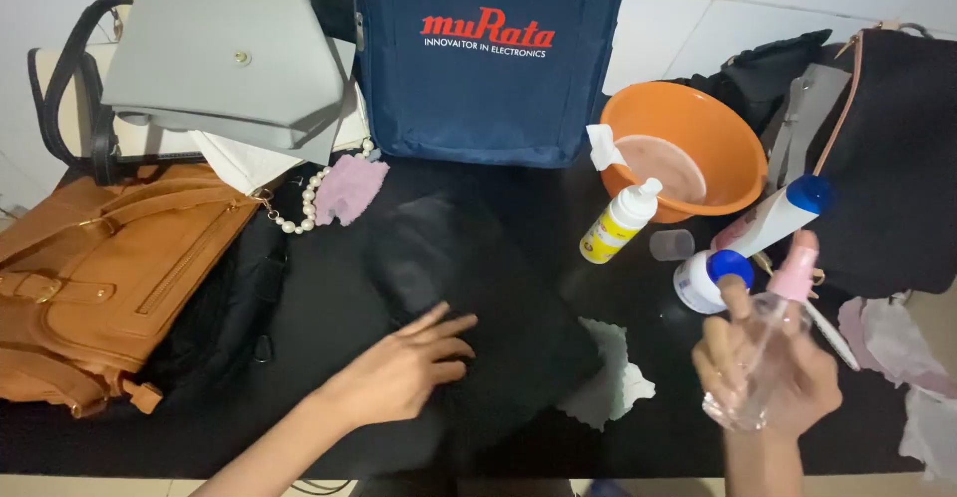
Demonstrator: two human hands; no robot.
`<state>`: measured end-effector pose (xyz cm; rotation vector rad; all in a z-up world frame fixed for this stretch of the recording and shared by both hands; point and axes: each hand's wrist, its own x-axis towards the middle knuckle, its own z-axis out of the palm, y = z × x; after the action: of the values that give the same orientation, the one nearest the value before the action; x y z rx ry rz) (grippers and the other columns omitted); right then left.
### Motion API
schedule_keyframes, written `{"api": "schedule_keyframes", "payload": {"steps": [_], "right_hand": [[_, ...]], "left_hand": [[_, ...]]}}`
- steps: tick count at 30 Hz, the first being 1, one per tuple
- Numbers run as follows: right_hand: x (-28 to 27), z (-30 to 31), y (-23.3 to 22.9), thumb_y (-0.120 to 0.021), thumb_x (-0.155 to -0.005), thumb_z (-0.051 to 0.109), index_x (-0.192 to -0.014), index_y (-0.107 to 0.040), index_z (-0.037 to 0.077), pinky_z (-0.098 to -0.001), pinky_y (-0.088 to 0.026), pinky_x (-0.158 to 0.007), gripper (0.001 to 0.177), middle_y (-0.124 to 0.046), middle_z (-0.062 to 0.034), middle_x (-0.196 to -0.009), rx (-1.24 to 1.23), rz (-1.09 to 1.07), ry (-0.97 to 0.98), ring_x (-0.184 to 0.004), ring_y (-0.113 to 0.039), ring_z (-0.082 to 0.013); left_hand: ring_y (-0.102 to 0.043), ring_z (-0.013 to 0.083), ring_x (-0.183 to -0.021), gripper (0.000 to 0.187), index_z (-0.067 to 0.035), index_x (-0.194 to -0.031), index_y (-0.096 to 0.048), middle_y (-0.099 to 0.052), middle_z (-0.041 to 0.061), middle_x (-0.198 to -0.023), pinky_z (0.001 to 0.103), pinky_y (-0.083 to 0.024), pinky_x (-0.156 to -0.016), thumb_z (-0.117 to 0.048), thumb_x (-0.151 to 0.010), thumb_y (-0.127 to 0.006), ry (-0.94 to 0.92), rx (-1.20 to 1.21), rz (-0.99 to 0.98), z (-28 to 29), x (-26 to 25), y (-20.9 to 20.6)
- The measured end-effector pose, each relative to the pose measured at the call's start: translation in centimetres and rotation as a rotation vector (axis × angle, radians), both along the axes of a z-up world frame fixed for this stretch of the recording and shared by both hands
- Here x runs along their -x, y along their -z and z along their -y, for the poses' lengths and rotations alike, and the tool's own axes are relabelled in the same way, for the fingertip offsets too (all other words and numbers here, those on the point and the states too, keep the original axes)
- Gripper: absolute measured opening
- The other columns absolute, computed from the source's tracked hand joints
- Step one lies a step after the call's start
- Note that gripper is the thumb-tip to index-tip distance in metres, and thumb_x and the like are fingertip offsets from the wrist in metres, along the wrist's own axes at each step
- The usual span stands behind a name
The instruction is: Cleaning a leather pouch by spraying it with a cleaning solution and wiping it down with a cloth.
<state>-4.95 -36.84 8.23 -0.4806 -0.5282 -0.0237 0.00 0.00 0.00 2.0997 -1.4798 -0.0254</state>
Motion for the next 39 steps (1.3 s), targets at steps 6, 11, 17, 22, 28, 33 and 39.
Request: {"api": "schedule_keyframes", "payload": {"steps": [6, 11, 17, 22, 28, 33, 39], "right_hand": [[0.8, -0.1, -1.0, -0.065, -0.099, 0.007, -0.17, -0.025, 0.026, -0.03, -0.05, -0.049, 0.083, -0.053, -0.0184, -0.102, -0.074, -0.019, 0.068, -0.063, -0.053, -0.024], [0.3, -1.6, -1.5, -0.06, -0.106, 0.014, -0.167, -0.014, 0.03, -0.0394, -0.059, -0.053, 0.078, -0.059, -0.0286, -0.114, 0.062, -0.034, -0.104, -0.07, -0.067, -0.0363], [-2.9, -5.5, 0.6, -0.06, -0.095, 0.024, -0.159, -0.029, 0.023, -0.0283, -0.051, -0.034, 0.071, -0.062, -0.0161, -0.093, 0.473, -0.422, -0.029, -0.048, -0.06, -0.019], [-7.8, -12.4, -0.3, -0.067, -0.085, 0.021, -0.154, -0.034, 0.022, -0.0303, -0.051, -0.041, 0.077, -0.061, -0.011, -0.08, 1.114, -0.398, 0.23, -0.043, -0.057, -0.0172], [-13.4, -19.0, 3.3, -0.059, -0.093, 0.006, -0.155, -0.038, 0.017, -0.0332, -0.044, -0.113, 0.067, -0.048, -0.0087, -0.16, 1.534, 0.361, 0.479, -0.144, -0.052, -0.0253], [-15.3, -21.0, 5.7, -0.056, -0.095, 0.014, -0.157, -0.035, 0.038, -0.0371, -0.044, -0.06, 0.069, -0.048, -0.0047, -0.076, 1.953, 0.407, 0.3, -0.062, -0.049, -0.0221], [-15.6, -21.4, 9.1, -0.051, -0.098, 0.021, -0.158, -0.032, 0.036, -0.0447, -0.05, -0.056, 0.064, -0.058, -0.0092, -0.096, 2.086, 0.511, 0.319, -0.066, -0.06, -0.0332]], "left_hand": [[-0.033, 0.042, -0.151, 0.04, -0.006, -0.104, -0.075, -0.065, 0.012, -0.135, 0.063, -0.012, -0.126, 0.004, -0.079, -0.046, -0.287, -0.349, -0.136, -0.9, -1.1, -0.3], [-0.026, 0.0535, -0.145, 0.055, -0.015, -0.142, -0.058, -0.04, 0.022, -0.157, 0.073, -0.011, -0.116, -0.034, -0.091, -0.059, -0.256, -0.127, -0.028, 3.0, 0.9, -1.0], [-0.005, 0.0503, -0.156, 0.078, -0.043, -0.165, -0.025, -0.012, 0.008, -0.175, 0.066, -0.005, -0.122, -0.084, -0.099, -0.029, -0.46, -0.178, 0.616, 6.7, 2.9, 6.6], [-0.011, 0.0561, -0.151, 0.064, -0.038, -0.16, -0.036, -0.03, 0.01, -0.167, 0.074, -0.004, -0.119, -0.067, -0.103, -0.033, -0.587, -0.109, 0.277, 11.4, 4.2, 6.4], [0.015, 0.055, -0.154, 0.07, -0.018, -0.16, -0.031, -0.007, 0.017, -0.172, 0.077, 0.015, -0.116, -0.057, -0.101, -0.027, -0.653, -0.385, -0.233, 14.8, 4.1, 1.4], [-0.037, 0.0423, -0.147, 0.047, -0.002, -0.141, -0.054, -0.051, 0.022, -0.153, 0.068, -0.019, -0.115, -0.028, -0.102, -0.052, -0.312, 0.244, -0.375, 7.7, 3.2, -1.3], [-0.063, 0.0349, -0.104, 0.027, -0.001, -0.118, -0.068, -0.065, 0.014, -0.118, 0.048, -0.051, -0.087, -0.011, -0.092, -0.068, -0.98, 0.227, 0.216, -0.6, 1.1, 3.2]]}}
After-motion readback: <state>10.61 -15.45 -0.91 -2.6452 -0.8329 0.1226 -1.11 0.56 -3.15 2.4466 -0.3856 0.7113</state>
